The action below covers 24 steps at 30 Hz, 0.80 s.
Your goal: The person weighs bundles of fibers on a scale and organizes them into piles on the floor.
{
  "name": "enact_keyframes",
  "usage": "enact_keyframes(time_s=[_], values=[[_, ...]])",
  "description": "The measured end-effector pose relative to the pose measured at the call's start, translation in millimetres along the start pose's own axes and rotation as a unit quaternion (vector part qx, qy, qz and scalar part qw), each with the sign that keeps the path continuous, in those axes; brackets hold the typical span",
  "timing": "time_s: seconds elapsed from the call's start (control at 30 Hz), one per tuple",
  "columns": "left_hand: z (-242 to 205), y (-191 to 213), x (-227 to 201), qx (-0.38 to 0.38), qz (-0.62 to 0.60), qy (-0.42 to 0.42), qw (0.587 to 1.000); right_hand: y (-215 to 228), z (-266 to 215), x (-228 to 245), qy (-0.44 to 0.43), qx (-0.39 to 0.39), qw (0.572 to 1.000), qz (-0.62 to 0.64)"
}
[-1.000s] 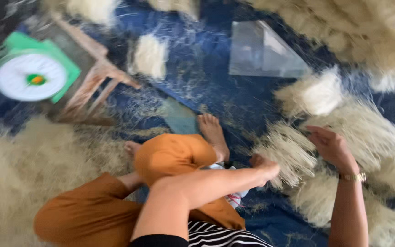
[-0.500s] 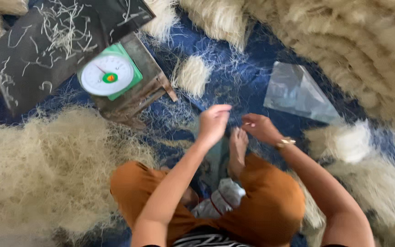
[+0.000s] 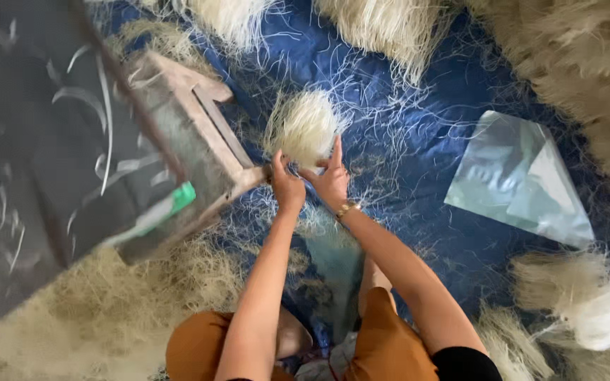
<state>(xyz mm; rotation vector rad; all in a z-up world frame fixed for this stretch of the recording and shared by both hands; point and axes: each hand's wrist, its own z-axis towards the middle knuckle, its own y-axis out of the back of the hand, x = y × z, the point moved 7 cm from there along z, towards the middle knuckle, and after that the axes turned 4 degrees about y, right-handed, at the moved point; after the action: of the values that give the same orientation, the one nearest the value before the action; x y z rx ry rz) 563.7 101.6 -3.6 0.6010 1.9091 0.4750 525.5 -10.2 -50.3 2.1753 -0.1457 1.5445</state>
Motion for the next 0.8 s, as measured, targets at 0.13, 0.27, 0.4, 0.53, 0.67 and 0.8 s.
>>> enact_keyframes(time_s=[0.13,0.27,0.4,0.53,0.67,0.8], values=[[7,-9,27,0.013,-0.057,0.152,0.987,-12,17,-3,-0.063,-0.084,0.988,-0.11],[12,-20,11,0.006,-0.14,0.085,0.986,-13,35,16,-0.032,-0.127,0.985,-0.11],[-24,-17,-8,0.012,-0.034,0.082,0.996,-14,41,20,0.001,-0.101,0.995,-0.008],[-122,8,-96,0.294,0.068,-0.048,0.952,6,22,14,-0.022,-0.037,0.997,0.07],[-244,171,-263,0.316,-0.113,-0.407,0.85,63,-57,38,-0.051,-0.116,0.931,0.343],[-153,250,-327,-0.002,0.083,-0.423,0.902,137,-82,-21,-0.045,-0.076,0.994,-0.068]])
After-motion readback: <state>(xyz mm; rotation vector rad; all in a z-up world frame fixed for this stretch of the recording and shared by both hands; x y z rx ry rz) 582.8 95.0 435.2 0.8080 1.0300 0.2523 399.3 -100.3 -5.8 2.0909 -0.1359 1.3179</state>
